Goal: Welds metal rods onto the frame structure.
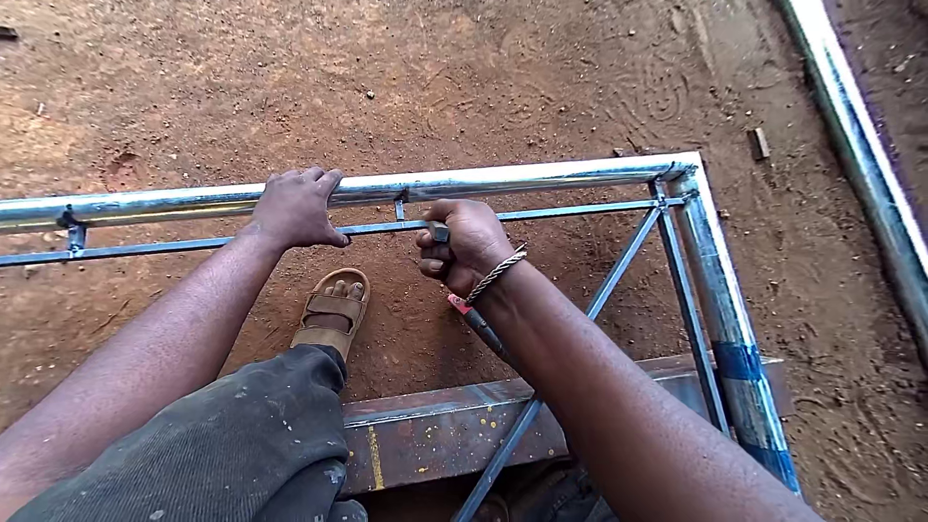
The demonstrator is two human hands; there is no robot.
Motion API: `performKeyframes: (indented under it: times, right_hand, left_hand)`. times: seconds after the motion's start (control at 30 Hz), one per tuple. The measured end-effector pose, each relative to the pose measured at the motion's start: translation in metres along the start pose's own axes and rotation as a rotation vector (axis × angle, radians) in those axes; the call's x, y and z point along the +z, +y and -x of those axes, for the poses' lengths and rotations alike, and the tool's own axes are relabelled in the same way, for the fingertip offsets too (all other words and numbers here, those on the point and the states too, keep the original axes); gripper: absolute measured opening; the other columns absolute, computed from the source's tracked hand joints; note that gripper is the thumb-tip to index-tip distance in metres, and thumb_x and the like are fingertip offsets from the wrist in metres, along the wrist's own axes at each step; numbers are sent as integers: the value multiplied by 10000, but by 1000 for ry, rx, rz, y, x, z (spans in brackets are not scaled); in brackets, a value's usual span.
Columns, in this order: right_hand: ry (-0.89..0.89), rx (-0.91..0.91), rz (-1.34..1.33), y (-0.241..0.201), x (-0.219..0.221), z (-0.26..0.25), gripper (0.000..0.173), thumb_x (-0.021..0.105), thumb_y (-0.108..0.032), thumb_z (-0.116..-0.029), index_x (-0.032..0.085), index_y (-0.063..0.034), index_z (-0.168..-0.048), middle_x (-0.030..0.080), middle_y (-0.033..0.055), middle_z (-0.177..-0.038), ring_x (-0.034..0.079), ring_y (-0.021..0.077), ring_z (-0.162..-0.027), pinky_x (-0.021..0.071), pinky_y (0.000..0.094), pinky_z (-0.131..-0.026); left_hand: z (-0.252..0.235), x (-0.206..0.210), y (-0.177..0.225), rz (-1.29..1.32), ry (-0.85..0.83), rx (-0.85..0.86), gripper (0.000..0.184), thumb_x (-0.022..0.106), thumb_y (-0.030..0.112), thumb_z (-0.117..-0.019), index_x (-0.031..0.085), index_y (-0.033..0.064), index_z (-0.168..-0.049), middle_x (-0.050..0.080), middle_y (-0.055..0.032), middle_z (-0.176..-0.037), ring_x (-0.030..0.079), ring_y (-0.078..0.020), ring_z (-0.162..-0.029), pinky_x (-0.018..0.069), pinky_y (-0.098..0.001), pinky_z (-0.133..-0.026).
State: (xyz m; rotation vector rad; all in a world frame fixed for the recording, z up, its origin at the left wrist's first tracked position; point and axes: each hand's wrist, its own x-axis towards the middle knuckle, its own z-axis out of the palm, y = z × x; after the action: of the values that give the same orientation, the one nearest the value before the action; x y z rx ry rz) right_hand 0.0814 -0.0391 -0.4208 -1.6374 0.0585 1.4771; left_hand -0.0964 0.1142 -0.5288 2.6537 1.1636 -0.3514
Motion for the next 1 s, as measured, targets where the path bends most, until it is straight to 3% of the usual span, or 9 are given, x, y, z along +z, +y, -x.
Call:
performKeyframes:
  times: [0.2,0.47,0.53,0.6,0.63,0.73,0.87,0.93,1.0]
  right_hand:
    - [76,-30,-30,-3,-1,-3,136,451,-136,-1000,475,-120,-867,435,8,-582,335,82,-392,270,214,-367]
    - [-18,-63,34,3,-18,23,198,441,-203,-1045,504,-106,-885,437,-4,-558,365,75,-383,307,211,-354]
    - [-80,-134,168,16,-41,55,188,446,-227,-1062,587,-104,-1041,470,8,-572,395,76,-381,352,223,-342]
    - [-191,-165,395,34,-66,88,418,467,-218,-1055,534,-199,-1467,526,36,-667,430,99,-423,397,252,-368]
    - [-256,-156,524,44,-77,97,511,501,-212,-1044,462,-238,-1553,563,56,-705,475,127,-456,437,280,-403]
    - [-395,-106,926,74,-89,87,560,561,-237,-1018,455,-252,-1567,608,36,-717,570,139,-548,514,326,-526]
    - [-289,-304,1625,112,-82,28,586,512,-356,-1062,341,-253,-1613,725,129,-974,715,324,-917,573,532,-810]
    - [-113,-425,1735,122,-100,-1,612,591,-429,-1015,441,-207,-1565,673,162,-1290,622,398,-1209,504,612,-956]
    - [20,-349,1770,121,-120,-22,716,716,-378,-937,450,-139,-1557,541,206,-1474,490,473,-1352,464,671,-985]
  left_hand:
    - [1,0,0,-4,8,6,1073,898,619,-605,501,171,-1495,635,-137,-1364,648,-372,-1167,488,-614,-985]
    - [1,-1,1,-8,18,12,1084,899,609,-608,491,166,-1508,641,-152,-1338,652,-388,-1143,495,-629,-957]
    - [1,2,1,-3,17,16,1078,894,614,-611,493,162,-1504,641,-159,-1330,651,-394,-1139,494,-633,-949]
    - [2,4,2,-1,14,1,1095,896,607,-615,471,153,-1516,617,-170,-1366,627,-411,-1173,472,-646,-971]
    - [4,6,3,-6,13,-9,1121,895,601,-619,441,145,-1537,594,-179,-1398,604,-426,-1201,453,-657,-984]
    - [5,6,10,-34,-5,-45,1211,905,530,-633,316,125,-1609,519,-214,-1473,535,-474,-1278,392,-718,-1016]
    - [4,6,13,-56,-10,-49,1167,898,439,-650,317,113,-1608,529,-216,-1466,532,-476,-1289,389,-738,-1009]
    - [3,4,14,-55,-8,-52,1189,900,429,-652,291,96,-1617,527,-219,-1472,521,-482,-1311,377,-759,-1024]
    - [5,5,14,-52,-11,-52,1213,897,424,-663,251,85,-1632,487,-217,-1522,475,-497,-1364,332,-786,-1055]
